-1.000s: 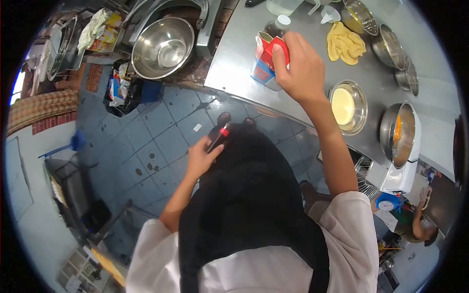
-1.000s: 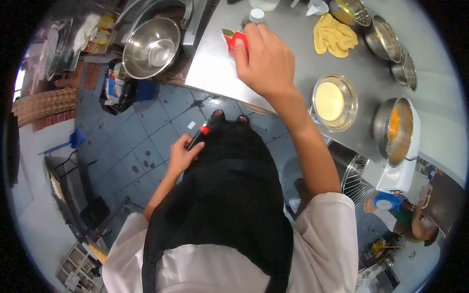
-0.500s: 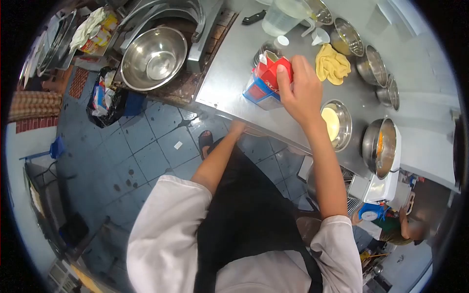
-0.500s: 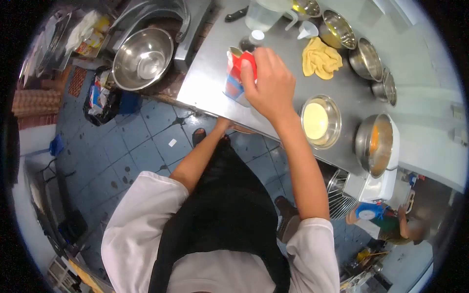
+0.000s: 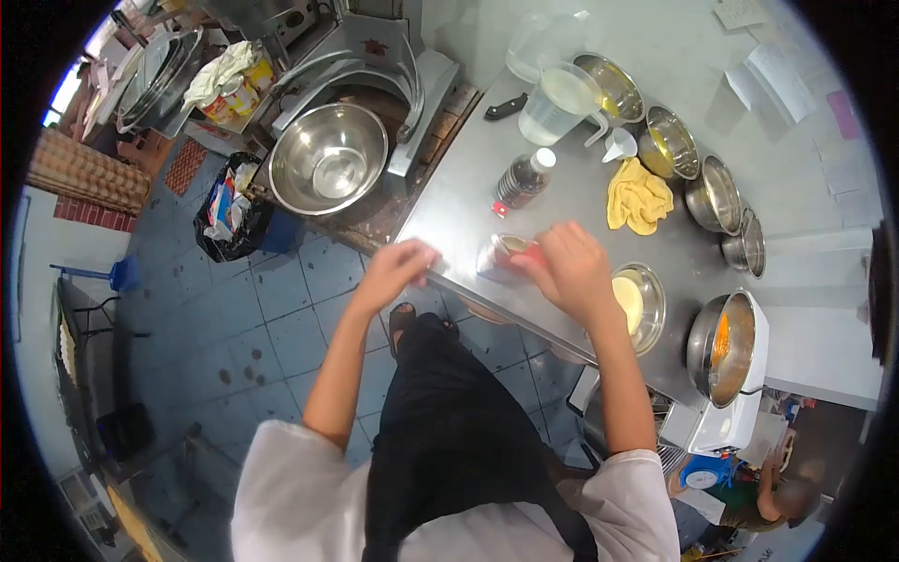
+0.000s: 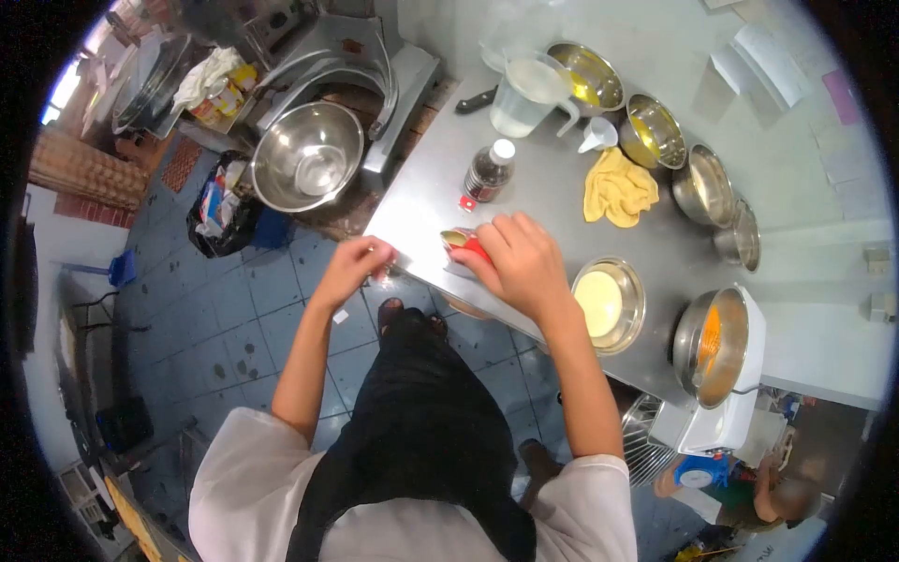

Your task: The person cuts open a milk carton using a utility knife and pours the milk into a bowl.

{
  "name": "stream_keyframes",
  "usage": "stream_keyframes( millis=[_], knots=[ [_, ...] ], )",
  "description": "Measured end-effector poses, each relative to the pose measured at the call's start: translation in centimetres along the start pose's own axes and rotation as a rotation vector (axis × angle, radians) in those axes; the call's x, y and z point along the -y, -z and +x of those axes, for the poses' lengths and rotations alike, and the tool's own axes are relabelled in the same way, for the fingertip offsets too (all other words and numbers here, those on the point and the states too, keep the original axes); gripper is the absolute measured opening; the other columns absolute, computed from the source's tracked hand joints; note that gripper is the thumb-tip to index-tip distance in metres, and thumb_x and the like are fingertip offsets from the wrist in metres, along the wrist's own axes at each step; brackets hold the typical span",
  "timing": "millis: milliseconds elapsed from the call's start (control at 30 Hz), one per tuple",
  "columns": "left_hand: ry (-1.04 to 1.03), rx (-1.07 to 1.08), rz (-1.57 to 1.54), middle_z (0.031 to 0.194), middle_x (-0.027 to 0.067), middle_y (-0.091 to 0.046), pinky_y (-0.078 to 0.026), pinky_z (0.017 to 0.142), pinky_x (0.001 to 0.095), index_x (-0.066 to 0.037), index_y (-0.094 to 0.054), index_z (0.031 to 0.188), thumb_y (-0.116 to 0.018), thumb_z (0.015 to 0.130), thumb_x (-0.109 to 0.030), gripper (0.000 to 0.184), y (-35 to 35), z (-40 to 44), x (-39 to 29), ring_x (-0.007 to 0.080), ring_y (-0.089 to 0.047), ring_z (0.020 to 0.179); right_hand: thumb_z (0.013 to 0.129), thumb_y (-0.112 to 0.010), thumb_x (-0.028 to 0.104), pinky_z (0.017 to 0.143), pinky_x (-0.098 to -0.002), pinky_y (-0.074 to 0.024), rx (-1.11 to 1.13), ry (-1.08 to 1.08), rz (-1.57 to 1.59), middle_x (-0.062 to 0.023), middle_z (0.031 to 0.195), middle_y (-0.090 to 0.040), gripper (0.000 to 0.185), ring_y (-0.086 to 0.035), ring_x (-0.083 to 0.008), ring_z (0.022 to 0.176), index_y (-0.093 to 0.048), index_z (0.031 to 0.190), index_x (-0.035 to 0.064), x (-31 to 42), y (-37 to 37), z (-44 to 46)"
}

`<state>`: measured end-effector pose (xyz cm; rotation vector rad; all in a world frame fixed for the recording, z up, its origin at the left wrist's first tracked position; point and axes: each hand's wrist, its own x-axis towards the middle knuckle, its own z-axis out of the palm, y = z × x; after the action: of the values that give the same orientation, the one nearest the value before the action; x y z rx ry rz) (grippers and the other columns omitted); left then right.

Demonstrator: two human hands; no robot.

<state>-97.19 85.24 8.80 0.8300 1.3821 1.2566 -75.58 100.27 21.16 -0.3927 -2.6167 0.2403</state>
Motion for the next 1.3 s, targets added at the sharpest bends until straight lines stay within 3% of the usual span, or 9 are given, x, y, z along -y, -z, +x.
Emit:
stream_keyframes(
  millis=[133, 300, 533, 733, 833, 900, 967, 1100, 1300],
  knots=[
    [-0.52, -0.277, 0.522, 0.085, 0.0105, -0.064, -0.046, 0.059, 0.0281, -0.003, -0.065, 0.097, -0.069, 0.082, -0.021, 0.024, -3.2, 8.7, 2.1, 0.0175, -0.06, 0.068, 0.073, -0.075, 0.028, 0.058, -0.0372, -0.0429, -0.04, -0.085, -0.003, -0.0086, 0.07, -0.052, 0.03, -0.052, -0.0264, 0.065, -0.055, 0.076, 0.0046, -0.1, 0.8, -1.7],
    [-0.529, -0.506, 0.907, 0.088, 0.0133, -0.061, -0.046, 0.074, 0.0427, -0.004, -0.064, 0.092, -0.071, 0.074, -0.024, 0.028, -8.4, 12.0, 2.6, 0.0308, -0.059, 0.083, 0.071, -0.077, 0.028, 0.058, -0.0378, -0.0433, -0.094, -0.22, -0.086, -0.0097, 0.071, -0.054, 0.032, -0.052, -0.028, 0.065, -0.056, 0.077, 0.0041, 0.8, 1.3, -3.1],
    [-0.36, -0.497, 0.932, 0.08, 0.0133, -0.061, -0.044, 0.074, 0.0436, -0.006, -0.065, 0.081, -0.072, 0.068, -0.02, 0.02, -9.5, 14.0, 3.7, 0.0315, -0.057, 0.082, 0.078, -0.072, 0.025, 0.06, -0.0414, -0.0419, -0.141, -0.327, -0.124, -0.0133, 0.072, -0.053, 0.027, -0.053, -0.033, 0.068, -0.055, 0.078, 0.0031, 0.8, 0.5, -3.1],
    [-0.401, -0.785, 0.71, 0.086, 0.0136, -0.064, -0.048, 0.076, 0.0403, -0.005, -0.065, 0.092, -0.074, 0.067, -0.022, 0.031, 2.7, 5.5, 1.4, 0.0304, -0.061, 0.084, 0.091, -0.06, 0.03, 0.063, -0.0417, -0.0424, -0.207, -0.549, -0.216, -0.0173, 0.073, -0.055, 0.032, -0.055, -0.0356, 0.069, -0.054, 0.079, 0.0008, 2.7, -1.0, -2.4],
    [-0.279, -1.208, 0.695, 0.08, 0.0101, -0.067, -0.051, 0.065, 0.0328, -0.004, -0.064, 0.09, -0.075, 0.072, -0.023, 0.029, 16.1, 3.0, 2.9, 0.0216, -0.065, 0.071, 0.092, -0.059, 0.032, 0.061, -0.042, -0.0423, -0.277, -0.632, -0.238, -0.0177, 0.073, -0.057, 0.034, -0.055, -0.0354, 0.066, -0.054, 0.08, 0.0005, 3.7, -1.9, -1.9],
    [-0.074, -1.159, 0.604, 0.09, 0.0132, -0.067, -0.051, 0.073, 0.0339, -0.002, -0.062, 0.1, -0.072, 0.078, -0.025, 0.033, 26.3, 1.3, 1.4, 0.0237, -0.065, 0.081, 0.093, -0.056, 0.036, 0.063, -0.0413, -0.0435, -0.282, -0.765, -0.276, -0.0185, 0.074, -0.059, 0.037, -0.056, -0.0348, 0.067, -0.054, 0.082, 0.0002, 4.7, -2.1, -1.3],
    [-0.095, -1.223, 0.869, 0.113, 0.0256, -0.055, -0.043, 0.092, 0.043, 0.0, -0.043, 0.13, -0.072, 0.078, -0.033, 0.068, 34.1, 0.9, 3.4, 0.0402, -0.053, 0.107, 0.093, -0.055, 0.037, 0.063, -0.041, -0.044, -0.271, -0.829, -0.288, -0.019, 0.076, -0.059, 0.038, -0.057, -0.035, 0.068, -0.054, 0.084, -0.0001, 5.6, -2.3, -0.8],
    [0.046, -1.069, 0.86, 0.117, 0.0267, -0.055, -0.041, 0.096, 0.0433, 0.002, -0.041, 0.133, -0.07, 0.079, -0.036, 0.072, 40.1, -0.8, 9.7, 0.0402, -0.052, 0.112, 0.094, -0.053, 0.036, 0.069, -0.0398, -0.0457, -0.256, -0.96, -0.337, -0.0197, 0.084, -0.06, 0.038, -0.059, -0.0338, 0.076, -0.055, 0.098, -0.0015, 6.2, -2.8, -0.5],
    [0.249, -0.855, 0.583, 0.1, 0.0132, -0.063, -0.048, 0.081, 0.0349, -0.002, -0.057, 0.112, -0.067, 0.077, -0.011, 0.038, 26.4, -4.9, 15.7, 0.0228, -0.061, 0.09, 0.093, -0.057, 0.035, 0.076, -0.0365, -0.0466, -0.302, -1.342, -0.077, -0.0153, 0.091, -0.06, 0.04, -0.059, -0.0251, 0.083, -0.054, 0.108, -0.0012, 8.6, -2.4, 2.0]
  ],
)
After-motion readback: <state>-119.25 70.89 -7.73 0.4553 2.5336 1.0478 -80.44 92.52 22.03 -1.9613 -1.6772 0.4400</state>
